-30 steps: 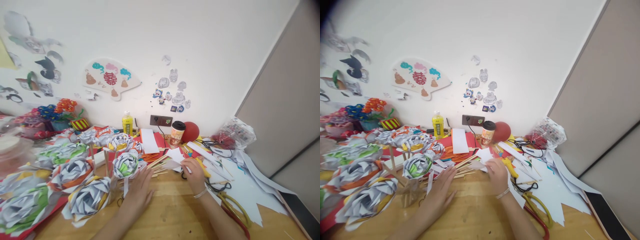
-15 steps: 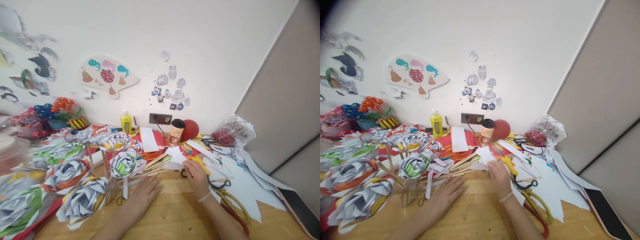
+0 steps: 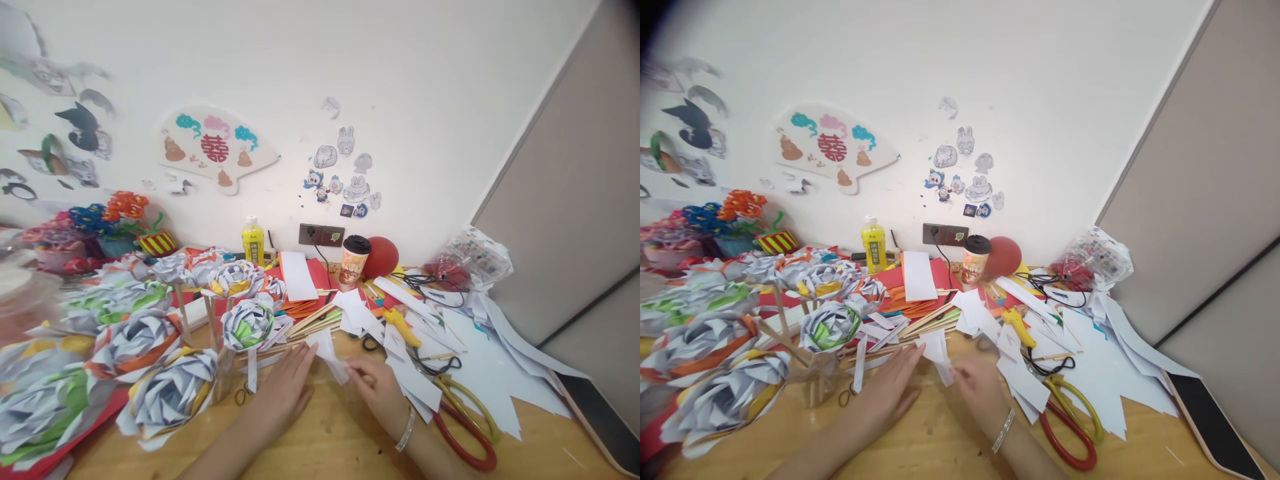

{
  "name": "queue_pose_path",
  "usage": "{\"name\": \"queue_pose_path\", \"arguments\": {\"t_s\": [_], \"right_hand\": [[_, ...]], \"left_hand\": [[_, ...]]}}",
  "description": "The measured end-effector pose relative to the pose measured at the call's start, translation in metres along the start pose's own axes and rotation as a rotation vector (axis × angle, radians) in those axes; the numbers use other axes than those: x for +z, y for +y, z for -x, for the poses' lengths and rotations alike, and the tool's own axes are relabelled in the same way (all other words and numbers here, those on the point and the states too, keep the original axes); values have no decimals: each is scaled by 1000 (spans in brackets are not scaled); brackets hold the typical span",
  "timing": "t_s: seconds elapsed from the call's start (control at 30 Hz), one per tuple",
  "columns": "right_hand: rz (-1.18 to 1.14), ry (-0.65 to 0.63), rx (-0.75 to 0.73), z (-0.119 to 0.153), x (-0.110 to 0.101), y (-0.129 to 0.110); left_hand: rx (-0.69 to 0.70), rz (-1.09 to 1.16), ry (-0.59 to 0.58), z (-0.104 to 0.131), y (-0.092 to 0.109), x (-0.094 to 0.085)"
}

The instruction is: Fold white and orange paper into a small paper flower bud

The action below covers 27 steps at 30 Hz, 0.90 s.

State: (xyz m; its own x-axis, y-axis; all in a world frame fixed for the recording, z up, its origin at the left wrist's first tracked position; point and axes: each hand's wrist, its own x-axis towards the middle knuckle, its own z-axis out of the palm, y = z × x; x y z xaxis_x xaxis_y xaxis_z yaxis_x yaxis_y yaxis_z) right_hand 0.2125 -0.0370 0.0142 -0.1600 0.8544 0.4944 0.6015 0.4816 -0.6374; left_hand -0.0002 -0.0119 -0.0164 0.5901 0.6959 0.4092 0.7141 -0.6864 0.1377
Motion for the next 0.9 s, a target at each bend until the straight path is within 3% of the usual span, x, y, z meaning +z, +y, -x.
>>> {"name": "queue_pose_path", "arguments": {"t_s": [0.13,0.33,0.4,0.5,0.57,0.67,0.8,0.9], "right_hand": [[-210,233,322,-18,-11,0],[-576,488,487,-48,-25,25],[-523,443,519,-55,-32,35],[-147,366,468,-53,-49,48],[105,314,369,-41,-63,52],[253,107,291,-15,-71,43],[338,-211,-35,16,-41,16],[497,-227,-125,26,-4,9]], "left_hand": [[-19,-7,5,1,-3,3],[61,-130,4,3,-6,10],[84,-146,3,3,-8,12],[104,-143,-11,3,-10,12],[120,-139,-29,2,-10,12],[157,-108,-35,1,-10,10],[210,-93,-66,0,-10,9],[232,-95,-76,-1,-12,10]]}}
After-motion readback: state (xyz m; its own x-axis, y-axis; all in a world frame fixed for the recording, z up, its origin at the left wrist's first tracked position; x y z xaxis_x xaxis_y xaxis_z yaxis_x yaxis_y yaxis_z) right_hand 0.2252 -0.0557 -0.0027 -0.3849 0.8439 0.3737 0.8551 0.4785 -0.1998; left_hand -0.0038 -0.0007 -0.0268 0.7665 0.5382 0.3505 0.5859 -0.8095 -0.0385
